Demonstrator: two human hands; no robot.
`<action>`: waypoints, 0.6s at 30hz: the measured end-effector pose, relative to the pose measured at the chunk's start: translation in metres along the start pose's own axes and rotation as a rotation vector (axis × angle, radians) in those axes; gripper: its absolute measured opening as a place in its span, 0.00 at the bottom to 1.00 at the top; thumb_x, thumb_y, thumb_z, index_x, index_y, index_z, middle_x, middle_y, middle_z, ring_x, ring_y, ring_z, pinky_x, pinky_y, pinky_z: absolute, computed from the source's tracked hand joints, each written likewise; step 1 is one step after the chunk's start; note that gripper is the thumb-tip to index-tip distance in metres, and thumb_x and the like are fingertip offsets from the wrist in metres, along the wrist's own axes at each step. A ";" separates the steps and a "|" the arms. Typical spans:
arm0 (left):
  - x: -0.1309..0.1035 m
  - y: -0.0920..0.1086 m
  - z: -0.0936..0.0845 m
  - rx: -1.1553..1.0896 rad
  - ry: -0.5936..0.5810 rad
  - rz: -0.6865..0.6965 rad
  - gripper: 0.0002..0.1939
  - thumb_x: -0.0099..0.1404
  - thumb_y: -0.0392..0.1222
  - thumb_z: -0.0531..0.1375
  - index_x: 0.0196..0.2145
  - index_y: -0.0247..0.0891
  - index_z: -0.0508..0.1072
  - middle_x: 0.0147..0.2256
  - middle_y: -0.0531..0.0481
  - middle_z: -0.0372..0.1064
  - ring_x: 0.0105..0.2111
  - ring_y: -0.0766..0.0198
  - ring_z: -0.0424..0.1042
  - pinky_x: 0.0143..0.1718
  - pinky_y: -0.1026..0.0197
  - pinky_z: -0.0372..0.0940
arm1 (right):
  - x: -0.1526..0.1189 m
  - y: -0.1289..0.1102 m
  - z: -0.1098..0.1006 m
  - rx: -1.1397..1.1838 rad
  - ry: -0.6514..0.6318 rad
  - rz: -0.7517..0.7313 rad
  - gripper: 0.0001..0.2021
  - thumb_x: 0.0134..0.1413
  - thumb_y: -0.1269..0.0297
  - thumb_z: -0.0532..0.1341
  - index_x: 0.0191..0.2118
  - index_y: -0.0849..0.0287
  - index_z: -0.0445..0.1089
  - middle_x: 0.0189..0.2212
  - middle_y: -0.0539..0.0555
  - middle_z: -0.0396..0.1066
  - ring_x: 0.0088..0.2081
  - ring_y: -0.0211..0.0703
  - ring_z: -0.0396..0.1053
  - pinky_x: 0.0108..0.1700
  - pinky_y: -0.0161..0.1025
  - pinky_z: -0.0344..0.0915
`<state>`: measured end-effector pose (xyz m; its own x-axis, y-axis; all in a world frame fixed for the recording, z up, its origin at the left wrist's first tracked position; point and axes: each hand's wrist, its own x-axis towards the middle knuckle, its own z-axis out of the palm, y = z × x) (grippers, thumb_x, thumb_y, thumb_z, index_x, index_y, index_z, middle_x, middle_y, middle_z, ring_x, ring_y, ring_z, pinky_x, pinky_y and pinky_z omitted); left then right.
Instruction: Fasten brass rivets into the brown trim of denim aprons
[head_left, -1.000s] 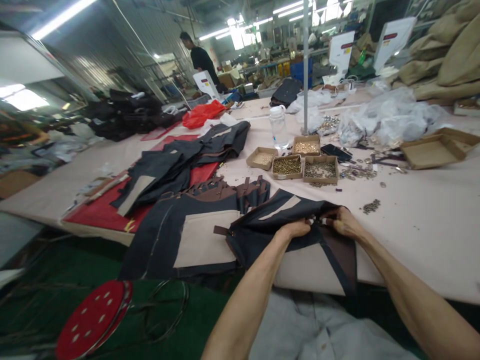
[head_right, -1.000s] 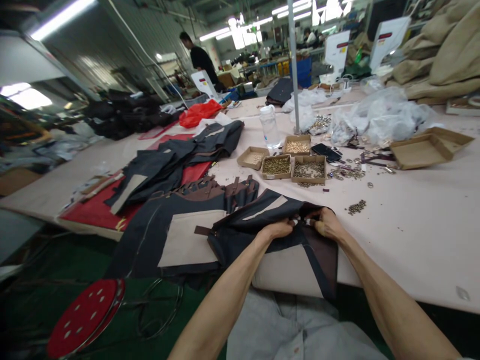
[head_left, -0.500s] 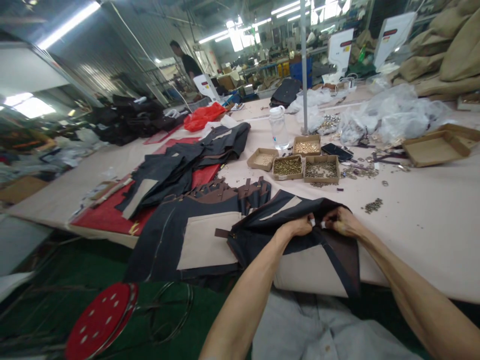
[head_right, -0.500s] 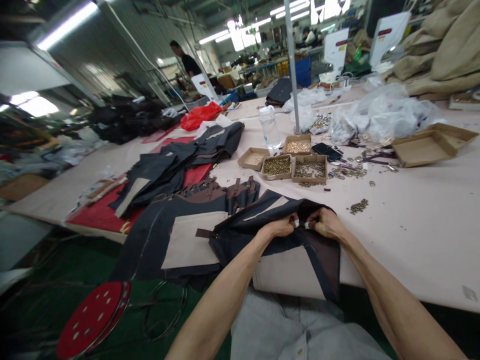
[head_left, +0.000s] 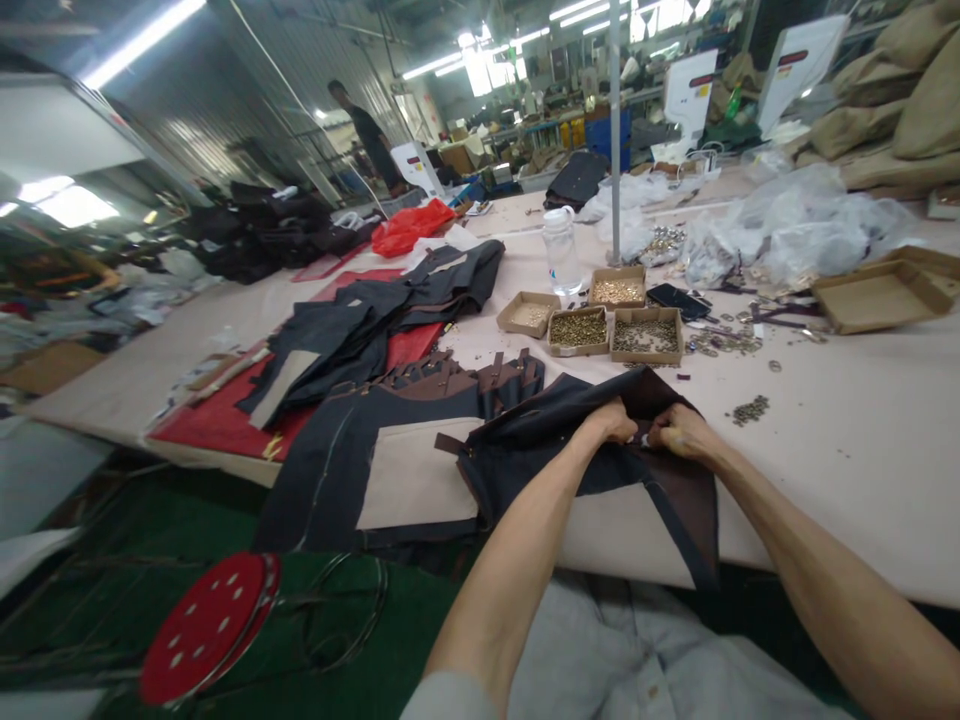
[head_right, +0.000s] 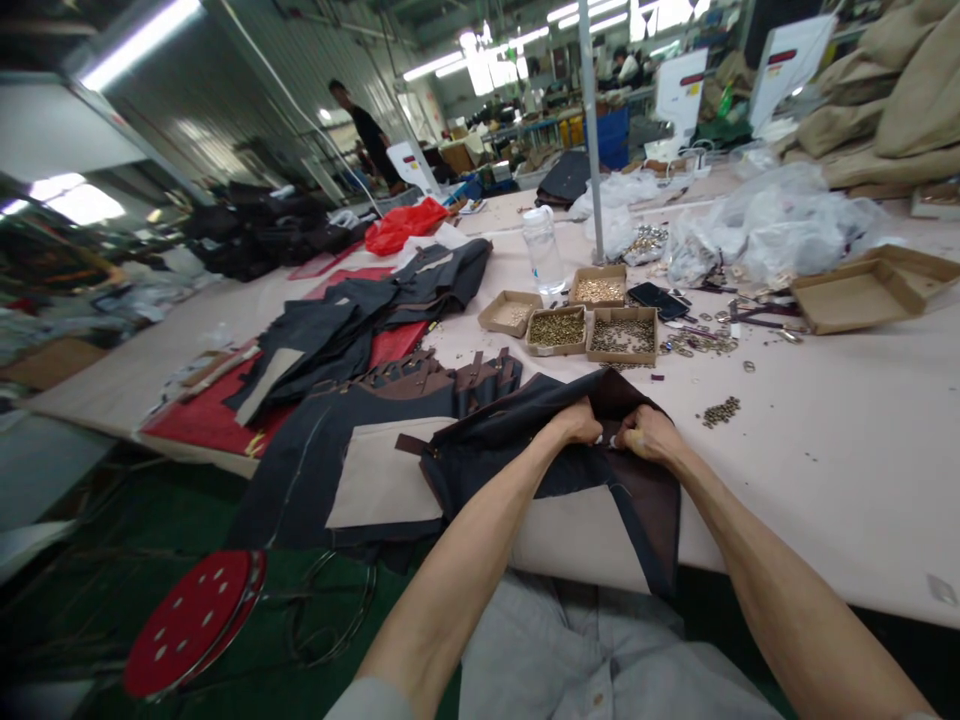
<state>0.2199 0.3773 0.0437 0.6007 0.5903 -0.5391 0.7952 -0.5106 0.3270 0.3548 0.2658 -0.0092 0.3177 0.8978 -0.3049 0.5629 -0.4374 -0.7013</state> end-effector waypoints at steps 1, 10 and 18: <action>0.002 0.001 -0.001 0.014 -0.019 -0.011 0.27 0.50 0.31 0.66 0.50 0.27 0.71 0.36 0.39 0.77 0.35 0.55 0.76 0.33 0.63 0.69 | 0.001 0.000 0.000 -0.002 -0.010 0.002 0.08 0.40 0.62 0.65 0.26 0.60 0.80 0.20 0.52 0.72 0.24 0.40 0.65 0.25 0.36 0.53; 0.010 0.000 -0.003 0.063 -0.092 -0.027 0.22 0.49 0.32 0.66 0.44 0.26 0.73 0.29 0.40 0.76 0.28 0.56 0.76 0.25 0.63 0.66 | 0.003 -0.007 0.000 -0.065 -0.005 0.041 0.09 0.39 0.61 0.66 0.25 0.61 0.80 0.18 0.52 0.70 0.24 0.41 0.67 0.25 0.35 0.53; 0.003 0.000 -0.007 -0.057 -0.060 -0.093 0.26 0.47 0.33 0.70 0.45 0.29 0.73 0.29 0.43 0.75 0.29 0.59 0.76 0.27 0.67 0.67 | 0.005 -0.018 0.001 -0.139 0.066 0.073 0.08 0.39 0.61 0.69 0.26 0.61 0.78 0.19 0.55 0.70 0.25 0.44 0.69 0.26 0.36 0.53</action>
<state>0.2218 0.3837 0.0478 0.5191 0.5940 -0.6146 0.8519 -0.4175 0.3161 0.3453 0.2781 0.0008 0.4084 0.8602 -0.3055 0.6350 -0.5081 -0.5819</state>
